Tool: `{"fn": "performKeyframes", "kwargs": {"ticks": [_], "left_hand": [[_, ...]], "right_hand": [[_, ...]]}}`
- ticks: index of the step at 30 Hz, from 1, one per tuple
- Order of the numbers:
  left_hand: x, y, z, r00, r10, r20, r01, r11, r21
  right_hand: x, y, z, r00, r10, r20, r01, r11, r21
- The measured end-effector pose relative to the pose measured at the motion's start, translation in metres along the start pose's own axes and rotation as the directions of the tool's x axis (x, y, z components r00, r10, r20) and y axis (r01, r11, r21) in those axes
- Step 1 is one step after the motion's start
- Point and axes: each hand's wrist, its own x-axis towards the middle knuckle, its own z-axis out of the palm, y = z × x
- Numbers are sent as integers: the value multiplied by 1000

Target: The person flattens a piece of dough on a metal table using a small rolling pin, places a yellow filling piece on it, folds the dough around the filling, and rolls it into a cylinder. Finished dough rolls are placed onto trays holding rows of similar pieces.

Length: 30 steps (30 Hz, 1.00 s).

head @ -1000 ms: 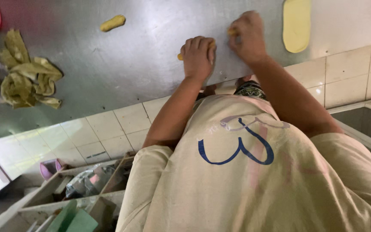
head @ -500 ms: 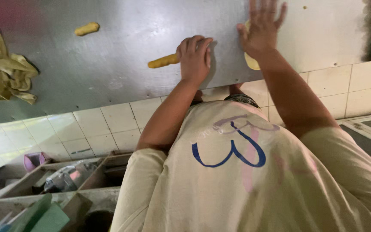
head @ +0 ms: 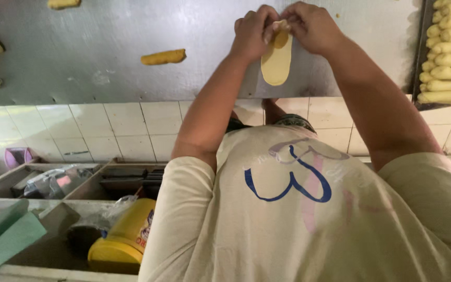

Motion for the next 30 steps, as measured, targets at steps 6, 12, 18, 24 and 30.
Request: {"fn": "performKeyframes", "kwargs": {"ticks": [6,12,18,24,30], "left_hand": [[-19,-6,-4,990,130,52,-139,963,232],[-87,-21,13,907,420,19,-345,716,607],[-95,-7,29,963,268,35,-244,807,537],[-74,4,24,997,70,-42,-52,940,338],[-62,-1,16,954,-159,-255,204,966,159]], "right_hand": [[-11,-7,17,941,-337,-19,296,853,-430],[-82,-7,54,820,-536,-201,259,661,-704],[-68,-1,65,829,-223,-513,24,930,-366],[-74,-1,73,844,273,-462,-314,949,-12],[-62,-5,92,846,25,-533,-222,925,-310]]}}
